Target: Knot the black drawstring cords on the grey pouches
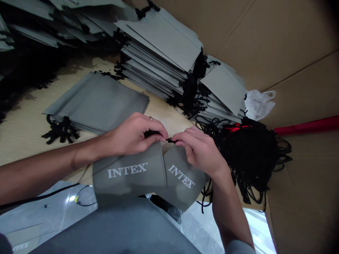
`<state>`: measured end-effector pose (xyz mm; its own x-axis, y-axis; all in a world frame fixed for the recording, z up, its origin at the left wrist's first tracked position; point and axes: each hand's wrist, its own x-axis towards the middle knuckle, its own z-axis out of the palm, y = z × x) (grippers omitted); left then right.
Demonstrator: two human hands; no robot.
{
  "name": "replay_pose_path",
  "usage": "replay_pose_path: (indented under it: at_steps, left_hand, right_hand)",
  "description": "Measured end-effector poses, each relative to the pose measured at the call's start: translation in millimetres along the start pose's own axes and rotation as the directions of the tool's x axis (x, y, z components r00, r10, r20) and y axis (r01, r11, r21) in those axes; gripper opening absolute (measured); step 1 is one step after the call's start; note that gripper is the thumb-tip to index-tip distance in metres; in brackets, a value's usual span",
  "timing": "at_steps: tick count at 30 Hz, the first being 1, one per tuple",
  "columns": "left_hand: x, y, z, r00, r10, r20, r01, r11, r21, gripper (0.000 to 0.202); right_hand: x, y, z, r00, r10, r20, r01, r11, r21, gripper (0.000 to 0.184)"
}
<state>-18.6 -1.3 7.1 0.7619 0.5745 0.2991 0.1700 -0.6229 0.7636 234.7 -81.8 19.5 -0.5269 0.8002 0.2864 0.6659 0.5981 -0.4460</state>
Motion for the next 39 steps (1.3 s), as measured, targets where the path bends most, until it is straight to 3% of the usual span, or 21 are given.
replay_pose_path:
  at_steps: [39]
  left_hand:
    - [0.5,-0.9,1.7,1.000,-0.029,-0.001,0.029,1.000,-0.003,0.019]
  right_hand:
    - [-0.2,-2.0,3.2,0.999,0.007,-0.032,-0.006,1.000,0.016,0.019]
